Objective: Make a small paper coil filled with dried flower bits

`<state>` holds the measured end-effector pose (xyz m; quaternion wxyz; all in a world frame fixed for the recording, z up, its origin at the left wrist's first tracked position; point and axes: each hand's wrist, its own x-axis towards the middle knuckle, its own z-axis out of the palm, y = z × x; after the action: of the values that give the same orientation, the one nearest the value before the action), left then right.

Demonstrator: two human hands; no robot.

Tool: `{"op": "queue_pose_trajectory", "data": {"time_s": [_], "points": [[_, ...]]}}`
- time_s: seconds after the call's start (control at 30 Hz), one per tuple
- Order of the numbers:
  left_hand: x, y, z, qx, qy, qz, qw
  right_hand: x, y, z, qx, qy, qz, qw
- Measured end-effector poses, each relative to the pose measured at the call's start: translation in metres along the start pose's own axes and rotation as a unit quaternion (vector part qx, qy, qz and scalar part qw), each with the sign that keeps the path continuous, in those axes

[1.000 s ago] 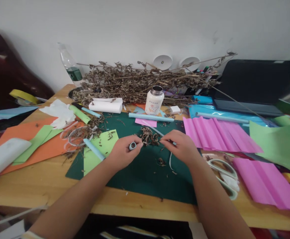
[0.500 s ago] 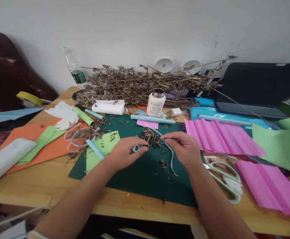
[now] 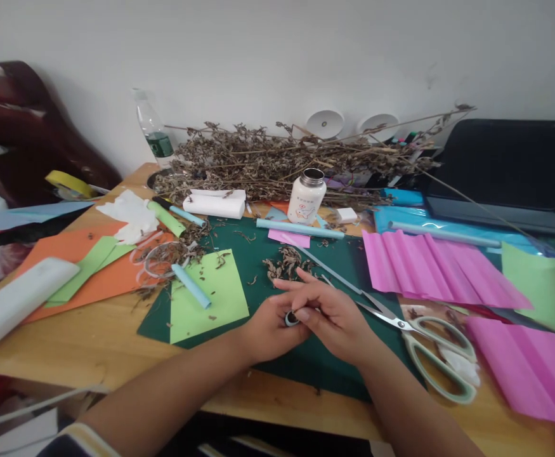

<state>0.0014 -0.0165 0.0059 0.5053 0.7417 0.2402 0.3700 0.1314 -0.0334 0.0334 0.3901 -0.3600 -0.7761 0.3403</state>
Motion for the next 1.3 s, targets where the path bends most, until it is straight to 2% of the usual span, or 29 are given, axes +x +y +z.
{"op": "queue_pose_trajectory", "data": {"time_s": [0.2, 0.37, 0.5, 0.63, 0.83, 0.97, 1.1, 1.23, 1.3], "points": [[0.000, -0.005, -0.001, 0.053, -0.010, 0.000, 0.999, -0.001, -0.001, 0.001, -0.099, -0.029, -0.024, 0.994], [0.001, -0.005, -0.002, 0.020, -0.024, 0.012, 0.999, -0.001, 0.001, -0.001, -0.148, -0.034, -0.012, 0.988], [0.000, -0.007, -0.001, 0.005, -0.030, 0.009, 1.000, 0.000, 0.001, -0.004, -0.158, -0.016, -0.052, 0.986], [-0.002, -0.009, -0.001, 0.024, -0.026, -0.011, 0.999, 0.000, -0.002, -0.007, -0.203, 0.039, -0.086, 0.975], [-0.001, -0.009, 0.002, 0.044, -0.021, -0.010, 0.999, 0.000, -0.005, -0.010, -0.219, 0.015, -0.146, 0.965], [-0.001, -0.007, 0.002, 0.052, -0.018, -0.029, 0.998, -0.003, -0.005, -0.010, -0.240, 0.031, -0.158, 0.957], [0.000, -0.004, 0.000, 0.055, -0.010, -0.018, 0.998, -0.005, -0.009, -0.012, -0.286, 0.047, -0.196, 0.937], [-0.001, -0.005, -0.001, 0.058, 0.000, -0.014, 0.998, -0.006, -0.011, -0.014, -0.332, -0.001, -0.236, 0.913], [-0.001, -0.006, -0.001, 0.068, 0.003, -0.026, 0.997, -0.006, -0.008, -0.014, -0.319, -0.005, -0.237, 0.918]]}}
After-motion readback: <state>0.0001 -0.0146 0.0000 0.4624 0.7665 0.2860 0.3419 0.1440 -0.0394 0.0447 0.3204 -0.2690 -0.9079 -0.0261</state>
